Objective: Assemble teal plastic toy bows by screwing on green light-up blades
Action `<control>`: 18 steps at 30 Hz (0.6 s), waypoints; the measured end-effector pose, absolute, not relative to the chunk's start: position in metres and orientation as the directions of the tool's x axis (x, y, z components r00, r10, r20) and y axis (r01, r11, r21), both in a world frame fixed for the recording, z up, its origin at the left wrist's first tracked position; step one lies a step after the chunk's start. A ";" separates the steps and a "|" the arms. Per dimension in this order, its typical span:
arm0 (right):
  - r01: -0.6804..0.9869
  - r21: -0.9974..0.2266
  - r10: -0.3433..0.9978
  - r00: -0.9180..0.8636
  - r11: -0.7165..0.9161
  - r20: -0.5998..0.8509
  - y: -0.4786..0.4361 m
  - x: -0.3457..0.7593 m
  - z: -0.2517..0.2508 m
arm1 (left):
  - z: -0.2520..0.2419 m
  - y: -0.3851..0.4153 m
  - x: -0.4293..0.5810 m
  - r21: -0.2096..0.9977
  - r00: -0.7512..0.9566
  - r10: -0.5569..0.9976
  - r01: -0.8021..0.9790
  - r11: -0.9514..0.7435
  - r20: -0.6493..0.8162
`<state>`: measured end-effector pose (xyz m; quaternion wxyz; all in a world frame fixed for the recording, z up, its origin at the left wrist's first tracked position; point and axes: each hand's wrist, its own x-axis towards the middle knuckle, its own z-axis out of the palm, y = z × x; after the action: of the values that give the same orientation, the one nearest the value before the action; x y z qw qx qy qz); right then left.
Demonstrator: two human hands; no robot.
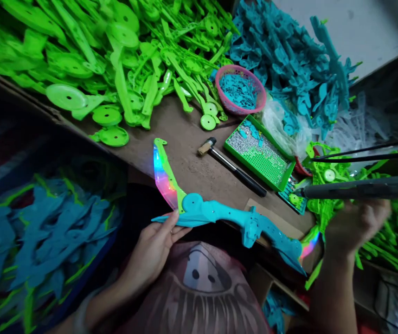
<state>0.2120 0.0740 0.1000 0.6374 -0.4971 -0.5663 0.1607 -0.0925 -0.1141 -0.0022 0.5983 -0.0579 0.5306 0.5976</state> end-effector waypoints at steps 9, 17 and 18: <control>-0.035 -0.941 0.815 -0.489 0.337 0.310 0.116 0.146 0.107 | -0.004 -0.111 -0.091 0.637 -0.325 0.653 -0.702 0.319 -0.684; -0.268 -0.941 0.528 -0.779 0.208 0.339 0.096 0.091 0.129 | -0.008 -0.117 -0.091 0.564 -0.262 0.626 -0.749 0.348 -0.735; -0.256 -0.934 0.496 -0.795 0.248 0.350 0.093 0.090 0.130 | -0.010 -0.119 -0.091 0.552 -0.245 0.632 -0.758 0.348 -0.735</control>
<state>0.0899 0.0934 0.1296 0.3093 -0.0824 -0.7270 0.6075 -0.0913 -0.1185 -0.0101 0.6116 -0.0575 0.5477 0.5680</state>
